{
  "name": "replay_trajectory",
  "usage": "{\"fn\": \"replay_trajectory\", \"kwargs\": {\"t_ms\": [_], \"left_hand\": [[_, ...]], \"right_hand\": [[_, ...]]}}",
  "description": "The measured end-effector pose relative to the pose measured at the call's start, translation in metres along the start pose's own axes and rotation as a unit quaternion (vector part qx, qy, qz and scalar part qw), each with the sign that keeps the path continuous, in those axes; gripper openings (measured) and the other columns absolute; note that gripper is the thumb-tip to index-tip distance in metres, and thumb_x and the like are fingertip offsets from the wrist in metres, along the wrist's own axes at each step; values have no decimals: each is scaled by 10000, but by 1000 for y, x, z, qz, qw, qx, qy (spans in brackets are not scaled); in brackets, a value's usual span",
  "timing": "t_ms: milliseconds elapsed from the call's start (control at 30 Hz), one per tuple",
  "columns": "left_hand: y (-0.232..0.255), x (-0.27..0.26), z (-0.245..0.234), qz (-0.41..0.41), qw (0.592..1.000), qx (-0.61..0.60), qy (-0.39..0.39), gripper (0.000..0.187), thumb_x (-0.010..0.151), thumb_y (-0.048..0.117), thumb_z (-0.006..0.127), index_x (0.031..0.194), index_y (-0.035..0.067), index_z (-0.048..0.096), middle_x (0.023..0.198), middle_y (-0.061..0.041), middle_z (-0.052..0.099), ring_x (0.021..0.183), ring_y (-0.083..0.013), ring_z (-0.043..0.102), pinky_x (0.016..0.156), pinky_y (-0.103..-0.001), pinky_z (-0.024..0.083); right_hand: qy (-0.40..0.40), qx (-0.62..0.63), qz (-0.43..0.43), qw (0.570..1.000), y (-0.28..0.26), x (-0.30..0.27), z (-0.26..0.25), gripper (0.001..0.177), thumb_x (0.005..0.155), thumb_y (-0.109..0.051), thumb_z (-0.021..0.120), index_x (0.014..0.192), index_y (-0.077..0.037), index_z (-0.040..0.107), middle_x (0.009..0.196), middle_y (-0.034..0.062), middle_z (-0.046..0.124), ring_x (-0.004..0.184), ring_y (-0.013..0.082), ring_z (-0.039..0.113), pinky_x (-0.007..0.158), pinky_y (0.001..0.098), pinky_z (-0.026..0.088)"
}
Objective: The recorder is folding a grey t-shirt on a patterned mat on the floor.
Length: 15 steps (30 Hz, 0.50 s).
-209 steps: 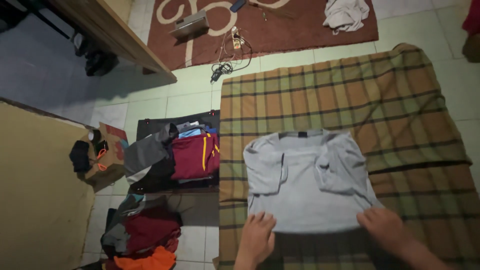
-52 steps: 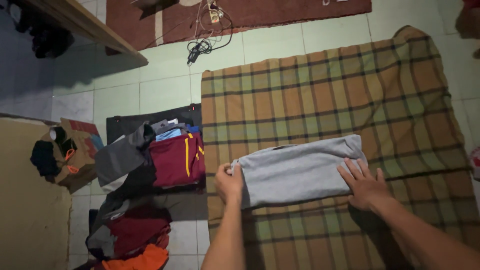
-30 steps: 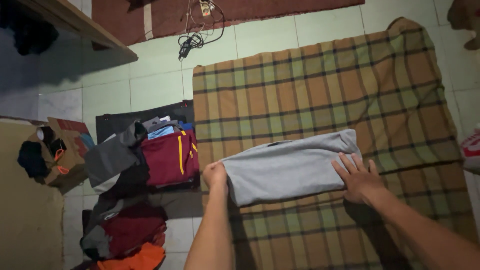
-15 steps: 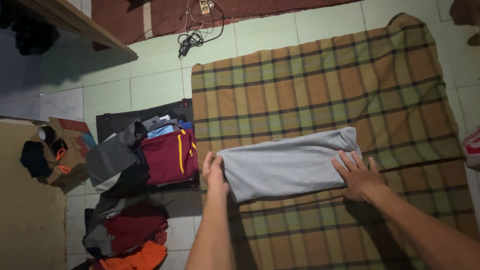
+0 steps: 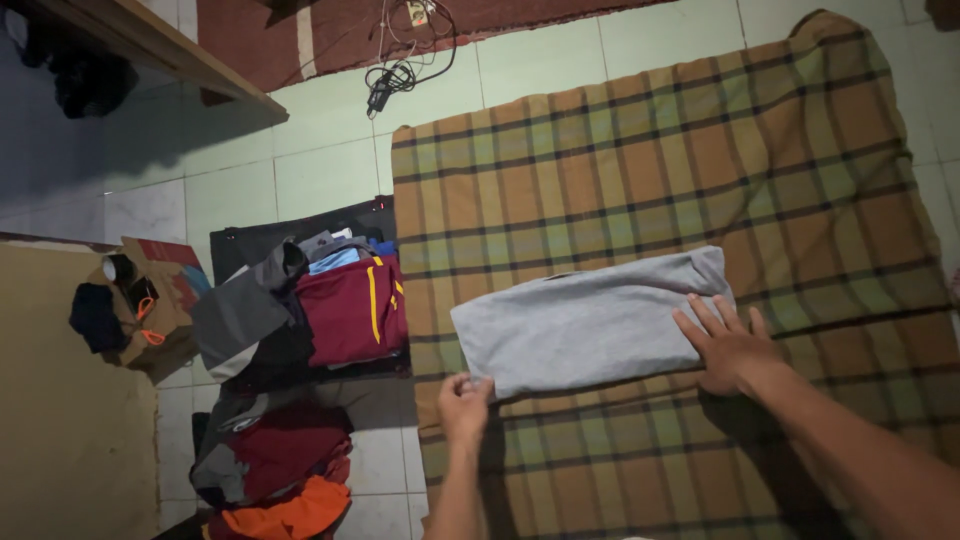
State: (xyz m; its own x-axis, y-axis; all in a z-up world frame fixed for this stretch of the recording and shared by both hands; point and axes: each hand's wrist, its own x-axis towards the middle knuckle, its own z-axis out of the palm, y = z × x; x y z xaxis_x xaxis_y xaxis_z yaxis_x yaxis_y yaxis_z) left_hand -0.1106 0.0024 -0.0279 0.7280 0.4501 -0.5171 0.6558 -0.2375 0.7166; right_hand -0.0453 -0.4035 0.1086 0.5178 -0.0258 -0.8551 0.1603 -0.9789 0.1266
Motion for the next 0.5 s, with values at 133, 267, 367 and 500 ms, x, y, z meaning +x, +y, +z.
{"fn": "replay_trajectory", "kwargs": {"t_ms": [133, 267, 367, 500], "left_hand": [[-29, 4, 6, -21, 999, 44, 19, 310, 826, 268, 845, 958, 30, 696, 789, -34, 658, 703, -107, 577, 650, -269, 477], [-21, -3, -3, 17, 992, -118, -39, 245, 973, 263, 700, 980, 25, 644, 823, -21, 633, 752, -99, 529, 668, -265, 454], [-5, -9, -8, 38, 983, -164, -77, 211, 1021, 251, 602, 1024, 41, 595, 854, -10, 642, 792, -88, 529, 706, -263, 452], [-3, -10, -10, 52, 992, -85, -81, 233, 1046, 275, 528, 1069, 44, 548, 904, -72, 664, 831, -144, 570, 751, -310, 485]], "right_hand": [[2, -13, -6, 1000, 2, 6, 2, 1025, 930, -528, 671, 1656, -347, -30, 1752, -26, -135, 1614, 269, -54, 1272, 550, 71], [0, -18, -7, 1000, 3, 4, 4, 983, 964, -462, 641, 1654, -345, -49, 1746, -27, -152, 1610, 275, -65, 1270, 549, 69], [3, -8, -6, 1000, 2, 0, -1, 964, 969, -453, 633, 1650, -355, -42, 1747, -39, -149, 1616, 262, -64, 1280, 542, 70], [-5, -2, -5, 1000, 3, -1, -2, 958, 972, -435, 629, 1650, -362, -44, 1748, -46, -148, 1618, 256, -65, 1285, 531, 67]]}}
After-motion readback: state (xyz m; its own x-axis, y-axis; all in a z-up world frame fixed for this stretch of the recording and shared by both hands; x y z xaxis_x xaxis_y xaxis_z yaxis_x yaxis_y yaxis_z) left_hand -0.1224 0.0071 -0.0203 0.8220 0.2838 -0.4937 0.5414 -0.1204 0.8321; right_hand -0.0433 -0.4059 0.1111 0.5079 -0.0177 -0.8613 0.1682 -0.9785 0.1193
